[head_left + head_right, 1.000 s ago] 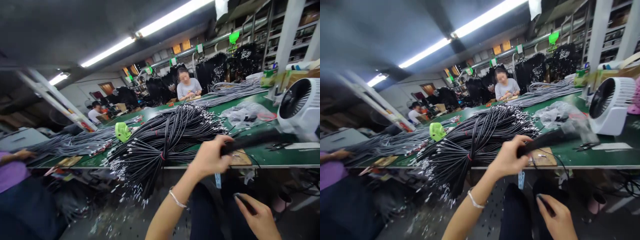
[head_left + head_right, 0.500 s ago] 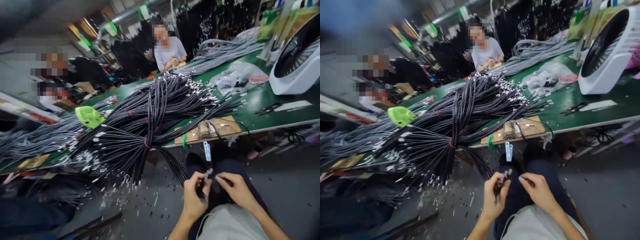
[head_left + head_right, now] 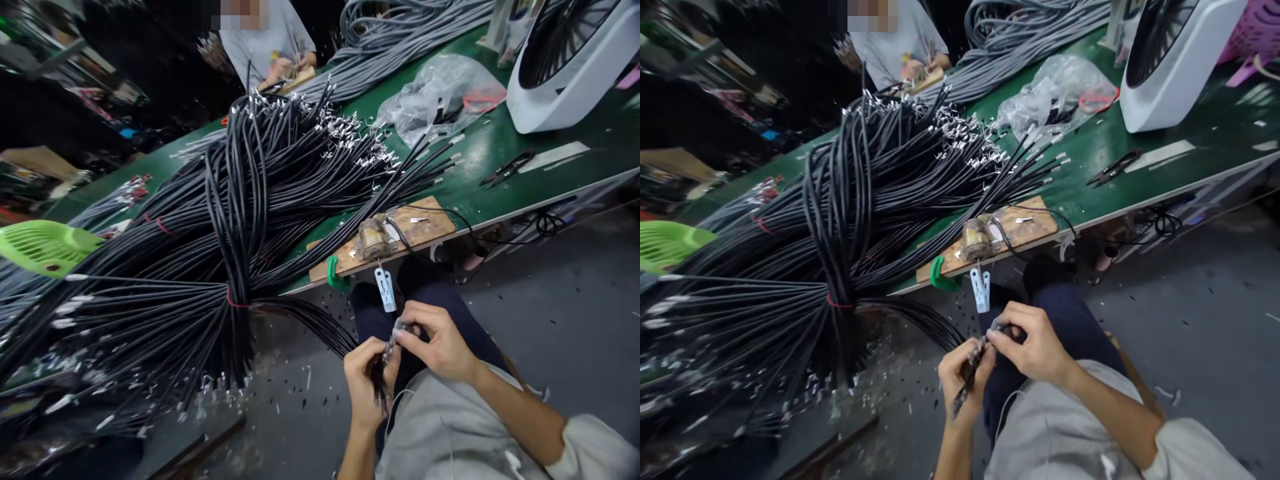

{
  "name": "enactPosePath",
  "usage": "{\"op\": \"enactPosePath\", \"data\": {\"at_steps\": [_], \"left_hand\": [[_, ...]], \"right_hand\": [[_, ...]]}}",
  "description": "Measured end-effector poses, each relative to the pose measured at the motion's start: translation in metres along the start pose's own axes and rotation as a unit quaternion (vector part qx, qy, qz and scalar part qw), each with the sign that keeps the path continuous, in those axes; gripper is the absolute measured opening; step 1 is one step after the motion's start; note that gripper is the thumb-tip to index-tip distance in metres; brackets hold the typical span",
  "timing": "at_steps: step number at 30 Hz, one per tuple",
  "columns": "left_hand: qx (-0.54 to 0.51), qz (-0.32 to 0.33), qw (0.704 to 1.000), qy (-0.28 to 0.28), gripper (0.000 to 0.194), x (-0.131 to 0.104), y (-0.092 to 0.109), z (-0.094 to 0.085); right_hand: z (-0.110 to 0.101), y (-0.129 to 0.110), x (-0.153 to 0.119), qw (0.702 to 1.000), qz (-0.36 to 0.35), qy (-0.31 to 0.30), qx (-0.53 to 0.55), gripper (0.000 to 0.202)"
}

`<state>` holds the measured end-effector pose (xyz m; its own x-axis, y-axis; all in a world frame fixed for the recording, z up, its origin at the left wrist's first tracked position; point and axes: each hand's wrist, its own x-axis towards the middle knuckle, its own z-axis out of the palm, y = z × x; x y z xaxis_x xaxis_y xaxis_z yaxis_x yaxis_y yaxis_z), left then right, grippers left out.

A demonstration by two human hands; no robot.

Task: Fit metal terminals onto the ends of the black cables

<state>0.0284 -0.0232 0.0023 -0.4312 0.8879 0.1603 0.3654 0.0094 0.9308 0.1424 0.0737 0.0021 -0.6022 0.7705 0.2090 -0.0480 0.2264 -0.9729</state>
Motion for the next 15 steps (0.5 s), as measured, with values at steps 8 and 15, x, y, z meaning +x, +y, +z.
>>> {"op": "enactPosePath", "data": {"at_steps": [8,15], "left_hand": [[0.055,-0.006,0.998,0.009,0.02,-0.006,0.003,-0.006],[0.024,0.002,0.999,0.043,0.01,-0.004,0.001,-0.003]], "right_hand": [[-0.001,0.011,0.01,0.993,0.089,0.007,0.071,0.046],[-0.009,0.003,0.01,0.995,0.05,-0.055,0.072,0.018]]}}
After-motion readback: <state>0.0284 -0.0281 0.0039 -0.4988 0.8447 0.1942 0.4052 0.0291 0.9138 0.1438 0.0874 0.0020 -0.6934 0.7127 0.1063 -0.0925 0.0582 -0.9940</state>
